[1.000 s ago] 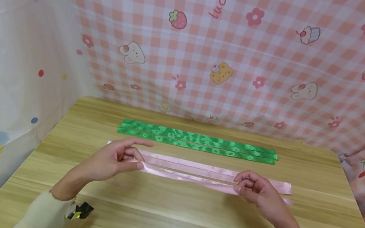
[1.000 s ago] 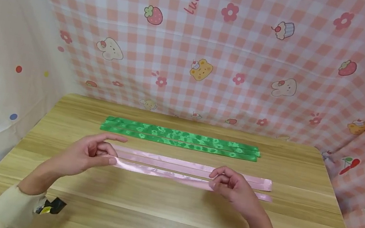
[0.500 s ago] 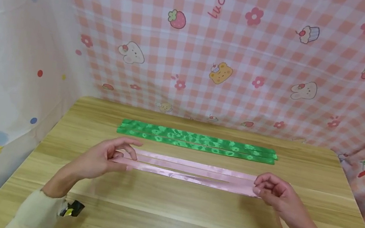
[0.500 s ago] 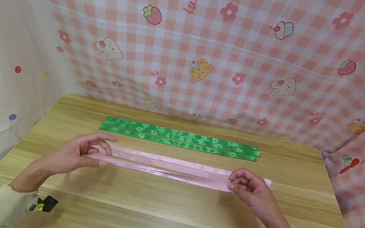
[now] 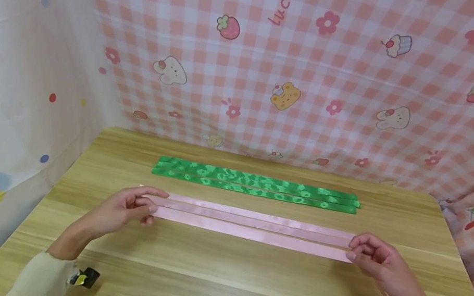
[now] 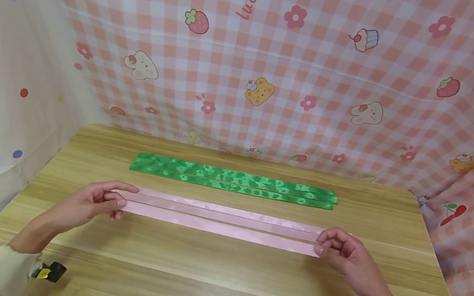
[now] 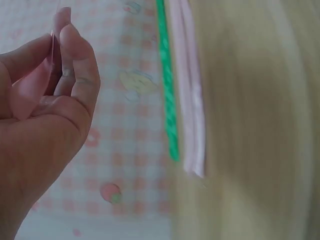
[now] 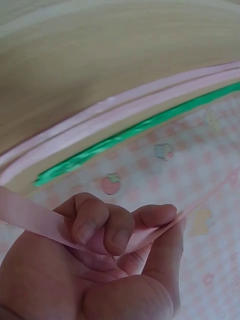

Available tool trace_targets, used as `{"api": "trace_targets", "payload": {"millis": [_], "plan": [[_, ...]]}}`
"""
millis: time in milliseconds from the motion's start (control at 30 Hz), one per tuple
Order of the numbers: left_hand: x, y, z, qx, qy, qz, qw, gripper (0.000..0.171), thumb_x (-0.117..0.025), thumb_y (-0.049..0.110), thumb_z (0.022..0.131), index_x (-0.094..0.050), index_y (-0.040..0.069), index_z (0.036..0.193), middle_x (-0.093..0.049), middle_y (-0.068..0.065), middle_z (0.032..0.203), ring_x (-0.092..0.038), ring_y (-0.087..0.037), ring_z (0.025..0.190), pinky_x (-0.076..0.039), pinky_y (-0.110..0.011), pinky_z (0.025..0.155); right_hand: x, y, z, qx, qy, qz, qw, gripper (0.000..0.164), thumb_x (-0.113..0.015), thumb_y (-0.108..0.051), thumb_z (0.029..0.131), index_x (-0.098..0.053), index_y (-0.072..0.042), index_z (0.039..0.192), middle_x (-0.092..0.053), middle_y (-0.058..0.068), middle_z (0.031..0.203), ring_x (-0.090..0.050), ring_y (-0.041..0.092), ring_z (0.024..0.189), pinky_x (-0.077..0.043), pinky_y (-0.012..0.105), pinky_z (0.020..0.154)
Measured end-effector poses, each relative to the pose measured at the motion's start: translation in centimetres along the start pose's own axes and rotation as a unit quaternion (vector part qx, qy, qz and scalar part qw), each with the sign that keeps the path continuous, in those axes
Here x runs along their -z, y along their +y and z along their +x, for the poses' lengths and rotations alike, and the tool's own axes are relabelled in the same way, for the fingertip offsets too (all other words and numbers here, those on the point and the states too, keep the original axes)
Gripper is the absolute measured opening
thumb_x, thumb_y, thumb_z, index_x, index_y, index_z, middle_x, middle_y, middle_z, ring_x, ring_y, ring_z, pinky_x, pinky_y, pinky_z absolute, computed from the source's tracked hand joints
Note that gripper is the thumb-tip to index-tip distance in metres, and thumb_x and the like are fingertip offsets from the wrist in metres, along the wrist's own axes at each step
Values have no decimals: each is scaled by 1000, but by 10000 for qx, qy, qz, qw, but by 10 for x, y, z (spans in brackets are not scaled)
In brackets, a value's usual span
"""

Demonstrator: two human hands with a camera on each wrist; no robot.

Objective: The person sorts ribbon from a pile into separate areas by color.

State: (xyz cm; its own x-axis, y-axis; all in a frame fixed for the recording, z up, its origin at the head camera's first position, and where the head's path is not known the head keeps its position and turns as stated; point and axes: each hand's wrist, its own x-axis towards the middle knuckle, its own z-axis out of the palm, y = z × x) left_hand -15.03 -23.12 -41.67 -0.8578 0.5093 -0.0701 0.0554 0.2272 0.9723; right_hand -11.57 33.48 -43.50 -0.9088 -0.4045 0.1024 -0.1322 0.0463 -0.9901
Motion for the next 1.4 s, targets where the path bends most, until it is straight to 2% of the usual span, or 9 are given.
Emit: {"api": "trace_targets", "payload": {"millis": [67,133,300,433,500,767,833,1067,1400], "plan": [[5,-8,-3,70,110,-90,9999,43,-55,10,102,-45,-6,141,-69,-24,96,-68,-21,84,-58,-37,77,5,3,-4,-109,61,-169,9998,13,-53,9,96,-57,0,104,-63,-8,83,-54,1,73,-38,29,54],[10,-15,-6,128,290,-115,9994,45,-57,10,101,-46,-6,141,-70,-24,98,-69,-21,86,-58,-38,80,9,6,-7,-230,125,-349,9990,12,-54,8,96,-57,-1,104,-62,-8,82,-54,1,73,-36,32,54],[14,-23,-10,440,965,-253,9940,49,-68,9,94,-48,-8,136,-74,-1,91,-70,-14,84,-58,-31,80,17,14,-14,-521,270,-660,9961,11,-57,6,96,-56,-1,104,-62,-9,81,-52,0,70,-29,38,52],[17,-27,-13,774,1332,-299,9876,50,-71,9,92,-48,-8,133,-74,4,89,-70,-15,85,-57,-31,79,22,19,-20,-666,383,-866,9933,11,-59,6,95,-57,-1,104,-62,-9,80,-52,0,69,-32,35,50],[19,-29,-15,911,1406,-291,9854,50,-71,9,91,-48,-7,132,-74,4,88,-70,-15,84,-57,-30,79,24,21,-22,-690,426,-971,9920,11,-59,5,95,-57,0,105,-63,-9,81,-53,1,70,-38,32,52],[26,-39,-20,1136,1277,-590,9835,51,-66,4,93,-42,-12,136,-73,2,90,-68,-13,82,-58,-29,78,35,33,-30,-760,609,-1130,9888,11,-60,6,94,-57,2,103,-64,-11,79,-49,1,64,-29,40,49],[26,-40,-21,1232,1339,-606,9814,52,-65,3,94,-40,-12,138,-73,2,91,-68,-12,82,-58,-28,77,38,35,-31,-869,747,-1317,9846,11,-61,4,94,-57,3,103,-64,-11,78,-48,2,61,-30,39,47],[27,-43,-21,1634,1803,-313,9694,55,-68,4,92,-41,-11,138,-75,-1,89,-69,-10,79,-58,-27,74,44,38,-34,-1504,1240,-2041,9593,21,-68,-8,93,-58,5,106,-64,-10,75,-45,6,54,-39,30,45],[28,-50,-22,1901,2004,-138,9610,72,-68,5,93,-25,-8,149,-75,-3,90,-69,-10,77,-58,-25,72,45,48,-37,-1486,1675,-2097,9518,30,-73,-6,88,-50,0,107,-61,-13,67,-38,1,48,-33,30,40]]}}
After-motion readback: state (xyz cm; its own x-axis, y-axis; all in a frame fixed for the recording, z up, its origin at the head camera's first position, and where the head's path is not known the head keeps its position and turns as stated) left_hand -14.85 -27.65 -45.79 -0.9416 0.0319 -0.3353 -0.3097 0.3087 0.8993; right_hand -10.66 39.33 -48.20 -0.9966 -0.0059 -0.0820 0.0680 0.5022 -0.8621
